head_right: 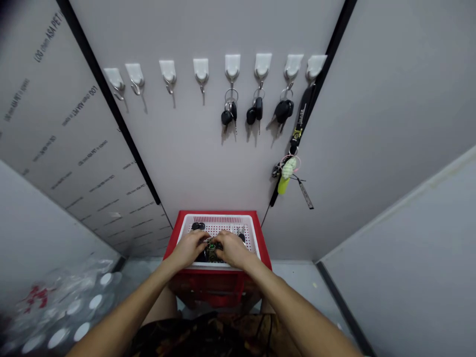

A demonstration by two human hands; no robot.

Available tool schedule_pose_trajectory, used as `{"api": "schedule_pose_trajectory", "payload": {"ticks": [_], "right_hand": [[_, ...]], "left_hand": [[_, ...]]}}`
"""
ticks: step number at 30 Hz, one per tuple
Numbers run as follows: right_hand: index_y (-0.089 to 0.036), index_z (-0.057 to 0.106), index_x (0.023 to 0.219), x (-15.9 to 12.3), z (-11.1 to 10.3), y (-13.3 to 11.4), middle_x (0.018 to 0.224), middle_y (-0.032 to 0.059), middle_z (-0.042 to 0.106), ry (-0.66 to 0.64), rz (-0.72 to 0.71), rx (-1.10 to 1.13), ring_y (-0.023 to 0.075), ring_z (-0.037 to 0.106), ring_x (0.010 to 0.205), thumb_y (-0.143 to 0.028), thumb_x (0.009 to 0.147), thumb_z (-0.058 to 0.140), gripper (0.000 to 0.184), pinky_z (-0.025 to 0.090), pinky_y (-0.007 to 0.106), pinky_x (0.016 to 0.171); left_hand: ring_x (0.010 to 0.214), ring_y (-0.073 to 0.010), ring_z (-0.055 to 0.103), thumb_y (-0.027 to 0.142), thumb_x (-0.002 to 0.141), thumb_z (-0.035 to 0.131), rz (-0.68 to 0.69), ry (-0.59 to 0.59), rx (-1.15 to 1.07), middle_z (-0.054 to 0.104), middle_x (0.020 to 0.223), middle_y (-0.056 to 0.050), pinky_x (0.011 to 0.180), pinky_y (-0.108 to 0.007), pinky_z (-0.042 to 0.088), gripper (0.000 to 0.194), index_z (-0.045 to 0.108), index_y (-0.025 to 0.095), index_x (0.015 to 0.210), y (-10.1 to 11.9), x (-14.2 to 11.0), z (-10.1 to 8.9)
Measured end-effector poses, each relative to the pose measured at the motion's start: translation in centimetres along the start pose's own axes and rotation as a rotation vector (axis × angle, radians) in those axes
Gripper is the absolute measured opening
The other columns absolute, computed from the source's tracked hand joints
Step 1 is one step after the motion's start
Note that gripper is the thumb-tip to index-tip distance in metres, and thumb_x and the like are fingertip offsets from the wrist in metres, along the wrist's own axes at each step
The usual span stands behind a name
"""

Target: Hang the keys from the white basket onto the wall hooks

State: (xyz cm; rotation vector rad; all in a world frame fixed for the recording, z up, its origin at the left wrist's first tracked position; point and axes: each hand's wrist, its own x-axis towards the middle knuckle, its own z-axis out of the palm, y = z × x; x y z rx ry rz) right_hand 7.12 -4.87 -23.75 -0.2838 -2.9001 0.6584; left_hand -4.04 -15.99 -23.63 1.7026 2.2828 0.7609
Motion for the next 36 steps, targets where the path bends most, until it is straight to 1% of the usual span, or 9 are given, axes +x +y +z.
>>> {"api": "schedule_pose_trajectory", "payload": {"ticks": [7,9,13,15,19,23,25,31,36], "right_hand": [[-0.017,0.057,0.073,-0.1,0.1,-0.2,0.073,0.0033,0.054,-0.006,0.071,-0.024,0.0128,0.047,0.072,-0.015,0.060,0.048,0.017,0.035,0.021,0.067],[-0.016,0.057,0.073,-0.2,-0.1,0.0,0.073,0.0033,0.054,0.034,0.123,-0.025,0.0125,0.047,0.071,-0.016,0.062,0.046,0.015,0.034,0.022,0.067],[-0.013,0.056,0.078,-0.6,-1.3,1.1,0.080,0.0061,0.053,0.192,0.276,-0.066,0.0136,0.046,0.076,-0.016,0.064,0.043,0.019,0.034,0.022,0.071],[-0.012,0.055,0.081,-0.7,-2.0,1.5,0.084,0.0078,0.053,0.216,0.301,-0.094,0.0145,0.045,0.081,-0.015,0.064,0.042,0.021,0.032,0.022,0.074],[-0.011,0.054,0.086,-0.9,-3.0,1.8,0.088,0.0098,0.052,0.070,0.279,-0.177,0.0176,0.043,0.086,-0.016,0.063,0.044,0.026,0.031,0.024,0.076],[-0.015,0.055,0.084,-1.0,-3.0,1.7,0.083,0.0080,0.054,-0.138,0.166,-0.232,0.0182,0.045,0.082,-0.015,0.059,0.046,0.026,0.032,0.025,0.072],[-0.015,0.055,0.082,-1.1,-2.8,1.8,0.083,0.0081,0.053,-0.190,0.143,-0.261,0.0187,0.045,0.081,-0.013,0.056,0.048,0.027,0.032,0.025,0.071],[-0.015,0.053,0.080,-1.4,-2.1,1.8,0.082,0.0082,0.054,-0.146,0.183,-0.278,0.0168,0.046,0.079,-0.008,0.055,0.044,0.027,0.031,0.024,0.068],[-0.016,0.053,0.074,-1.4,-2.6,1.6,0.071,0.0029,0.055,-0.078,0.167,-0.066,0.0118,0.046,0.066,-0.012,0.056,0.044,0.020,0.032,0.020,0.059]], "left_hand": [[0.080,-0.0147,0.047,0.019,0.067,0.041,0.018,-0.092,0.060,0.056,0.081,-0.004,0.073,-0.026,0.035,0.019,0.054,0.017,0.080,0.1,0.2,-0.1],[0.079,-0.0149,0.047,0.022,0.067,0.042,0.029,-0.090,0.060,0.055,0.080,-0.004,0.071,-0.026,0.035,0.018,0.053,0.017,0.080,0.0,0.1,0.0],[0.080,-0.0158,0.046,0.029,0.062,0.049,0.042,-0.132,0.052,0.054,0.082,-0.004,0.070,-0.026,0.036,0.023,0.054,0.018,0.081,0.0,-0.1,-0.1],[0.080,-0.0158,0.045,0.029,0.060,0.050,0.041,-0.154,0.046,0.054,0.082,-0.003,0.070,-0.026,0.036,0.024,0.054,0.019,0.082,0.1,-0.1,-0.2],[0.080,-0.0148,0.046,0.021,0.061,0.048,0.023,-0.157,0.027,0.054,0.082,-0.003,0.072,-0.025,0.035,0.022,0.053,0.018,0.082,0.2,0.0,-0.2],[0.083,-0.0141,0.045,0.011,0.058,0.044,0.004,-0.125,0.027,0.054,0.083,-0.003,0.074,-0.024,0.035,0.026,0.052,0.017,0.082,0.1,-0.1,0.0],[0.084,-0.0142,0.045,0.009,0.058,0.042,-0.016,-0.104,0.039,0.054,0.085,-0.003,0.075,-0.024,0.034,0.028,0.052,0.017,0.082,0.0,-0.1,0.1],[0.081,-0.0140,0.047,0.009,0.060,0.039,-0.101,-0.081,0.088,0.055,0.084,-0.005,0.073,-0.025,0.035,0.027,0.053,0.016,0.082,0.3,-0.1,0.2],[0.077,-0.0135,0.048,0.012,0.062,0.039,-0.119,-0.054,0.102,0.055,0.081,-0.004,0.071,-0.024,0.035,0.024,0.053,0.017,0.082,0.4,-0.2,0.2]]}}
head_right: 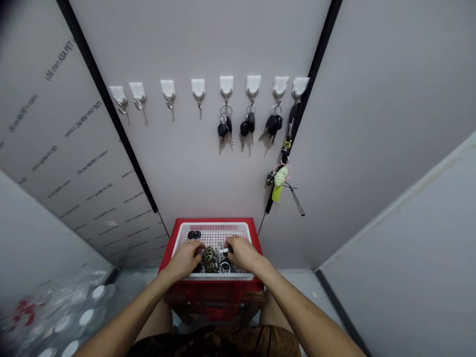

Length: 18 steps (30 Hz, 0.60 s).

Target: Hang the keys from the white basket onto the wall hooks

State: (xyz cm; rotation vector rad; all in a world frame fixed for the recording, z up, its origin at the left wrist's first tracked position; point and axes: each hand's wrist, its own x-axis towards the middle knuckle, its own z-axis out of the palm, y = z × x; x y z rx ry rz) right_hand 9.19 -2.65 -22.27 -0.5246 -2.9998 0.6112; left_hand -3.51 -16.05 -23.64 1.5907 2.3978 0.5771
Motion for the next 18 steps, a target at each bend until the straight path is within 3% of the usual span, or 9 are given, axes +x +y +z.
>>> {"api": "schedule_pose_trajectory", "payload": {"ticks": [7,12,15,18], "right_hand": [[-0.014,0.049,0.066,0.8,-1.1,-0.8,0.055,-0.0035,0.046,0.192,0.013,0.312,0.0070,0.038,0.051,-0.018,0.058,0.045,0.009,0.030,0.018,0.049],[-0.015,0.045,0.067,1.8,-0.9,-1.6,0.055,-0.0046,0.044,0.265,0.070,0.666,0.0064,0.040,0.050,-0.019,0.058,0.046,0.009,0.034,0.018,0.048],[-0.015,0.043,0.065,2.1,-1.1,-2.2,0.054,-0.0049,0.044,0.272,0.082,0.879,0.0062,0.043,0.048,-0.022,0.060,0.046,0.010,0.037,0.019,0.048],[-0.016,0.042,0.063,2.0,-1.4,-2.3,0.051,-0.0058,0.043,0.298,0.116,1.021,0.0058,0.043,0.044,-0.026,0.059,0.047,0.013,0.039,0.020,0.047]], "left_hand": [[0.080,-0.0160,0.048,0.017,0.063,0.041,-0.041,-0.011,-0.098,0.055,0.084,-0.007,0.072,-0.028,0.036,0.024,0.053,0.015,0.084,1.0,0.3,-0.4],[0.083,-0.0130,0.048,0.019,0.059,0.048,0.000,0.017,-0.507,0.054,0.092,-0.005,0.074,-0.025,0.037,0.046,0.040,0.014,0.104,2.5,1.4,0.2],[0.082,-0.0121,0.048,0.016,0.061,0.045,0.083,0.020,-0.669,0.055,0.089,-0.003,0.076,-0.025,0.036,0.032,0.047,0.015,0.094,2.8,2.1,0.6],[0.077,-0.0122,0.049,0.017,0.064,0.043,0.074,0.012,-0.794,0.057,0.081,-0.003,0.074,-0.025,0.037,0.020,0.053,0.011,0.080,2.8,2.6,0.7]]}}
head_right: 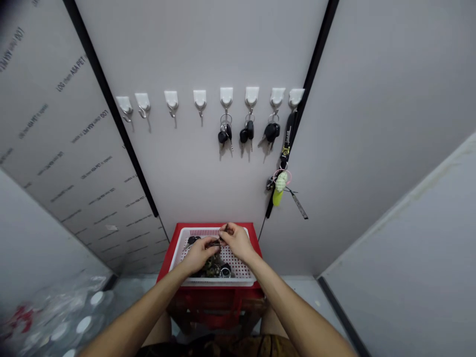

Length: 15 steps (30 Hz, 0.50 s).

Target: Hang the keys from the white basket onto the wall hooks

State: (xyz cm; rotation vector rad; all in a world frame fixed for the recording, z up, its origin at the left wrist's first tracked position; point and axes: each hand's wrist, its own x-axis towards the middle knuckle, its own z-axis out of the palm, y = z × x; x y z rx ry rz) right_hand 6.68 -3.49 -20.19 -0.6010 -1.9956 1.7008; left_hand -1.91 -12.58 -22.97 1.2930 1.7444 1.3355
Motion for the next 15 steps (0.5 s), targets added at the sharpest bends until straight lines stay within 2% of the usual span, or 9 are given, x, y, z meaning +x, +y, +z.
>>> {"api": "schedule_pose_trajectory", "payload": {"ticks": [5,8,10,11,13,15], "right_hand": [[-0.016,0.043,0.065,0.1,-0.7,0.4,0.054,-0.0044,0.045,0.054,0.038,0.017,0.0078,0.046,0.048,-0.030,0.059,0.048,0.017,0.042,0.022,0.047],[-0.014,0.045,0.081,-0.1,-1.4,0.2,0.069,0.0014,0.052,0.195,-0.020,-0.168,0.0109,0.050,0.059,-0.026,0.062,0.044,0.022,0.042,0.027,0.057],[-0.015,0.045,0.090,-0.5,-1.8,-0.3,0.082,0.0051,0.052,0.272,-0.145,-0.363,0.0127,0.050,0.071,-0.019,0.063,0.042,0.028,0.040,0.029,0.067],[-0.015,0.046,0.091,-0.8,-1.8,-0.7,0.086,0.0056,0.052,0.249,-0.225,-0.457,0.0134,0.049,0.077,-0.016,0.063,0.042,0.028,0.037,0.029,0.072],[-0.018,0.051,0.084,-1.2,-1.7,-1.3,0.087,0.0047,0.052,0.104,-0.376,-0.602,0.0142,0.045,0.084,-0.013,0.062,0.043,0.024,0.034,0.029,0.076],[-0.019,0.054,0.076,-1.6,-1.3,-1.7,0.082,0.0035,0.053,-0.026,-0.453,-0.695,0.0140,0.045,0.082,-0.013,0.062,0.045,0.018,0.033,0.028,0.076]], "left_hand": [[0.070,-0.0103,0.049,0.014,0.063,0.044,-0.112,0.019,-0.185,0.057,0.075,-0.003,0.069,-0.024,0.037,0.018,0.053,0.010,0.078,0.6,0.0,-0.3],[0.065,-0.0088,0.048,0.015,0.063,0.045,-0.175,0.046,-0.220,0.056,0.072,-0.002,0.064,-0.022,0.037,0.018,0.053,0.010,0.079,1.3,-0.2,-0.8],[0.061,-0.0074,0.046,0.017,0.063,0.045,-0.200,0.055,-0.247,0.055,0.070,-0.001,0.060,-0.020,0.036,0.019,0.053,0.011,0.080,1.7,-0.2,-1.3],[0.060,-0.0067,0.045,0.018,0.063,0.045,-0.208,0.051,-0.265,0.055,0.070,-0.001,0.058,-0.019,0.036,0.019,0.053,0.011,0.080,1.9,-0.2,-1.5],[0.057,-0.0056,0.043,0.022,0.063,0.047,-0.219,0.037,-0.306,0.052,0.067,0.000,0.054,-0.017,0.034,0.020,0.053,0.011,0.078,2.1,-0.2,-1.7],[0.053,-0.0048,0.040,0.028,0.061,0.048,-0.231,0.016,-0.338,0.048,0.062,0.002,0.050,-0.017,0.032,0.022,0.053,0.011,0.074,2.1,-0.1,-1.8]]}}
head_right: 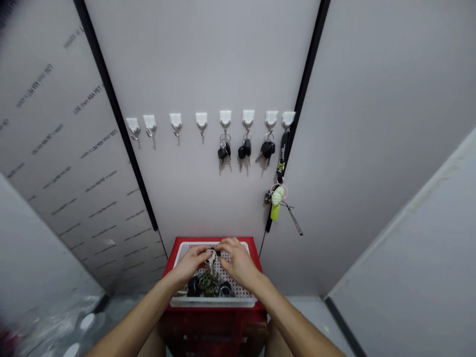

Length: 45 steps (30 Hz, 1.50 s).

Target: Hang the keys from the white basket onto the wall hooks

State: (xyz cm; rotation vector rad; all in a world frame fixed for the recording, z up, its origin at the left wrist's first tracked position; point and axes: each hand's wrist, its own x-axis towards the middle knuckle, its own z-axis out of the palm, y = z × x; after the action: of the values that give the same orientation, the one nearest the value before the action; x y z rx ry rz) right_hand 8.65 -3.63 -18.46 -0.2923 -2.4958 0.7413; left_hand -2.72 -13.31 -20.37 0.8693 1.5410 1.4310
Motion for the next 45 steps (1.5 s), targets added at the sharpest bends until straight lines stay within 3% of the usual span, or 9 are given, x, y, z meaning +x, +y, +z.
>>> {"api": "schedule_pose_trajectory", "payload": {"ticks": [6,12,14,19,25,29,34,39,45], "right_hand": [[-0.016,0.053,0.059,0.8,-0.2,-1.1,0.062,0.0010,0.052,-0.082,0.033,-0.058,0.0103,0.046,0.061,-0.013,0.064,0.044,0.011,0.035,0.021,0.057],[-0.014,0.049,0.057,4.1,-3.2,-3.6,0.047,-0.0030,0.048,-0.117,0.210,0.209,0.0069,0.042,0.044,-0.018,0.063,0.042,0.010,0.033,0.017,0.043],[-0.014,0.047,0.058,5.9,-4.5,-4.7,0.044,-0.0044,0.046,-0.097,0.228,0.287,0.0061,0.041,0.039,-0.019,0.062,0.043,0.008,0.033,0.017,0.040],[-0.014,0.048,0.058,11.0,-7.9,-7.2,0.046,-0.0037,0.048,0.103,0.111,0.248,0.0063,0.043,0.040,-0.018,0.060,0.044,0.006,0.036,0.018,0.043],[-0.012,0.054,0.067,16.4,-11.7,-10.3,0.055,-0.0004,0.054,0.414,-0.031,0.017,0.0073,0.048,0.045,-0.017,0.061,0.044,0.012,0.039,0.020,0.048],[-0.013,0.056,0.068,18.6,-12.9,-12.0,0.060,0.0007,0.057,0.523,-0.076,-0.194,0.0084,0.051,0.055,-0.013,0.061,0.043,0.014,0.040,0.021,0.058],[-0.013,0.059,0.069,20.2,-12.9,-12.3,0.065,0.0048,0.059,0.507,-0.002,-0.396,0.0126,0.053,0.065,-0.009,0.061,0.043,0.018,0.039,0.024,0.063],[-0.012,0.060,0.074,19.8,-12.5,-11.9,0.067,0.0067,0.060,0.447,-0.017,-0.461,0.0137,0.053,0.066,-0.008,0.063,0.041,0.022,0.039,0.025,0.064],[-0.012,0.058,0.080,14.7,-10.4,-9.4,0.076,0.0062,0.058,0.525,-0.181,-0.405,0.0112,0.051,0.064,-0.012,0.065,0.041,0.022,0.039,0.023,0.066]], "left_hand": [[0.051,-0.0055,0.040,0.034,0.061,0.048,-0.046,-0.036,0.026,0.045,0.054,0.004,0.048,-0.017,0.030,0.024,0.052,0.012,0.068,0.2,0.2,-0.4],[0.088,-0.0121,0.045,0.022,0.062,0.050,0.290,-0.126,0.008,0.052,0.095,-0.005,0.074,-0.024,0.035,0.033,0.045,0.014,0.094,3.8,0.0,-0.6],[0.086,-0.0124,0.046,0.017,0.060,0.052,0.366,-0.133,0.040,0.053,0.092,-0.005,0.074,-0.024,0.036,0.034,0.045,0.013,0.093,5.6,0.3,-0.3],[0.053,-0.0063,0.047,0.018,0.064,0.046,0.418,0.091,0.029,0.052,0.062,0.000,0.049,-0.018,0.036,0.018,0.046,0.011,0.080,11.7,1.6,-0.3],[0.044,-0.0024,0.045,0.017,0.067,0.044,0.575,0.261,-0.080,0.049,0.062,0.001,0.043,-0.015,0.033,0.010,0.046,0.011,0.075,19.8,2.7,-1.2],[0.040,-0.0023,0.045,0.018,0.067,0.047,0.595,0.351,-0.092,0.049,0.058,0.002,0.041,-0.014,0.034,0.015,0.044,0.010,0.079,22.6,4.0,-1.7],[0.039,-0.0049,0.045,0.022,0.065,0.051,0.526,0.482,-0.060,0.048,0.050,0.004,0.041,-0.017,0.036,0.029,0.037,0.012,0.088,23.2,5.4,-1.9],[0.043,-0.0053,0.047,0.020,0.066,0.048,0.483,0.479,-0.021,0.048,0.056,0.003,0.043,-0.017,0.038,0.025,0.036,0.013,0.087,21.9,5.1,-1.9],[0.055,-0.0077,0.052,0.020,0.064,0.047,0.394,0.424,0.094,0.052,0.072,-0.003,0.049,-0.018,0.039,0.031,0.036,0.014,0.093,15.8,3.3,-3.3]]}}
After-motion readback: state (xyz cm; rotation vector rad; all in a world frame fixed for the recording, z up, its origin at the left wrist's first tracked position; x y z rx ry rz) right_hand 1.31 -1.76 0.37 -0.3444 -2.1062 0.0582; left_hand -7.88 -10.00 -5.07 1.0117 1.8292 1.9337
